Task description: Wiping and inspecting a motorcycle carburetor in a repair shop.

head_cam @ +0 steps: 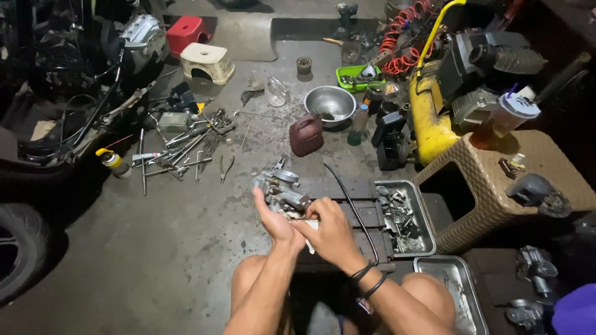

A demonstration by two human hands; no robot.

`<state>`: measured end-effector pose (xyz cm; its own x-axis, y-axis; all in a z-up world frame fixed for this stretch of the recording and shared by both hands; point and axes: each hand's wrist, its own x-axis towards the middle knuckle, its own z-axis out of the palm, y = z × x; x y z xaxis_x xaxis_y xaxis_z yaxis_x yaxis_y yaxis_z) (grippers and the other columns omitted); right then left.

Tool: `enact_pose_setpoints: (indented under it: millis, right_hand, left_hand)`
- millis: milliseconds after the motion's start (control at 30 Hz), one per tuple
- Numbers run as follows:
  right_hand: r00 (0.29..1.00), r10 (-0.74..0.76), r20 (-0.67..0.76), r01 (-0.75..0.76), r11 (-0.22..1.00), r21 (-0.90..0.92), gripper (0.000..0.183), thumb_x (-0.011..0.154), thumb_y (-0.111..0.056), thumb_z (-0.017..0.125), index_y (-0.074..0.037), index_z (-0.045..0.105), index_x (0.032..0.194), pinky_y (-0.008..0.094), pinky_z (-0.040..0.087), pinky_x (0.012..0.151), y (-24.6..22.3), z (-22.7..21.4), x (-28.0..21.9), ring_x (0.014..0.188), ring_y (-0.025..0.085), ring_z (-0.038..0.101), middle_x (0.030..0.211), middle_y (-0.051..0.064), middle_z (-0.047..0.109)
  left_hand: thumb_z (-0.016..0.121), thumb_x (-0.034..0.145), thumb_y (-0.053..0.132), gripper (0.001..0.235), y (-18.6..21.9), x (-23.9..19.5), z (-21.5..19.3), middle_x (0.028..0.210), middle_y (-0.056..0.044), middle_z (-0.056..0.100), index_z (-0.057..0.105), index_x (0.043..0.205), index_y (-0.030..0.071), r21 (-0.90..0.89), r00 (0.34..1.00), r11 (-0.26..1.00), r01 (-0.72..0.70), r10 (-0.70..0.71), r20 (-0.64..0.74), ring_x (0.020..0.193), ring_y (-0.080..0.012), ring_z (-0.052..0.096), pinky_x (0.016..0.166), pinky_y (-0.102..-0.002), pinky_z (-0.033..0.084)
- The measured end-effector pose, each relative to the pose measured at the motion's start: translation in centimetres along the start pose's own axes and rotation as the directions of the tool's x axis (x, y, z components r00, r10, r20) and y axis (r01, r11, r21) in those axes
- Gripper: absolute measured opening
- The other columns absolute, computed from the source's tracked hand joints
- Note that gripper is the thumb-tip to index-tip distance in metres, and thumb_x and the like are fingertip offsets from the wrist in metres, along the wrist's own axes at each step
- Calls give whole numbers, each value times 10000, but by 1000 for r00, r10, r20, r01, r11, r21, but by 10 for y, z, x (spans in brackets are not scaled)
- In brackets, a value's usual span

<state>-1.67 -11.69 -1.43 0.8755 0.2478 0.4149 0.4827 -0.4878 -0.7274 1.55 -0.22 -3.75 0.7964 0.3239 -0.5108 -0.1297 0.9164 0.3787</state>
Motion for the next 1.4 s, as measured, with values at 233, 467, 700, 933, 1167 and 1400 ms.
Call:
enact_pose_setpoints:
  millis: [233,467,700,933,1167,1400]
  right_hand:
    - [995,26,96,-14,992,-125,94,911,-191,754,-116,766,967,417,567,807,59,-54,36,839,319,739,829,109,741]
    - [867,383,319,-65,721,-689,142,931,-328,650,-252,753,991,495,559,893,125,-47,23,1012,327,705,968,48,702]
    - [850,433,301,-98,690,-717,157,948,-360,638,-277,755,1013,479,530,904,129,-20,21,1014,279,708,986,-4,714]
    - [831,496,251,-154,640,-753,243,892,-442,676,-230,740,993,556,552,883,125,-14,18,1035,306,714,976,36,724]
    - [813,526,249,-192,647,-738,231,925,-387,629,-227,742,1048,559,545,873,119,-15,20,1037,296,714,975,16,728]
    - [755,605,253,-301,663,-685,186,885,-426,665,-270,712,975,581,533,890,134,-11,24,1088,302,710,976,-17,728]
  left_hand:
    - [632,864,665,762,53,-42,24,1420,-92,616,605,1405,128,22,994,994,-105,105,-21,1314,-277,552,1131,-498,443]
    - [630,863,652,741,71,-33,-2,1333,-138,672,651,1352,95,157,996,984,-85,84,10,1215,-311,629,1045,-507,518]
    - [635,891,626,707,65,-11,-19,1270,-144,697,666,1317,62,216,997,974,-69,59,52,1154,-291,659,990,-506,542]
    - [668,859,620,713,52,-16,-19,1266,-174,707,691,1302,61,262,998,965,1,-18,65,1147,-348,681,973,-543,551]
    - [704,860,612,680,40,53,-76,1226,-148,721,694,1287,83,273,998,962,-23,9,55,1115,-320,691,950,-529,566]
    - [702,851,617,732,35,50,-70,1280,-152,699,647,1365,100,301,1000,953,-17,9,29,1173,-336,666,979,-541,553]
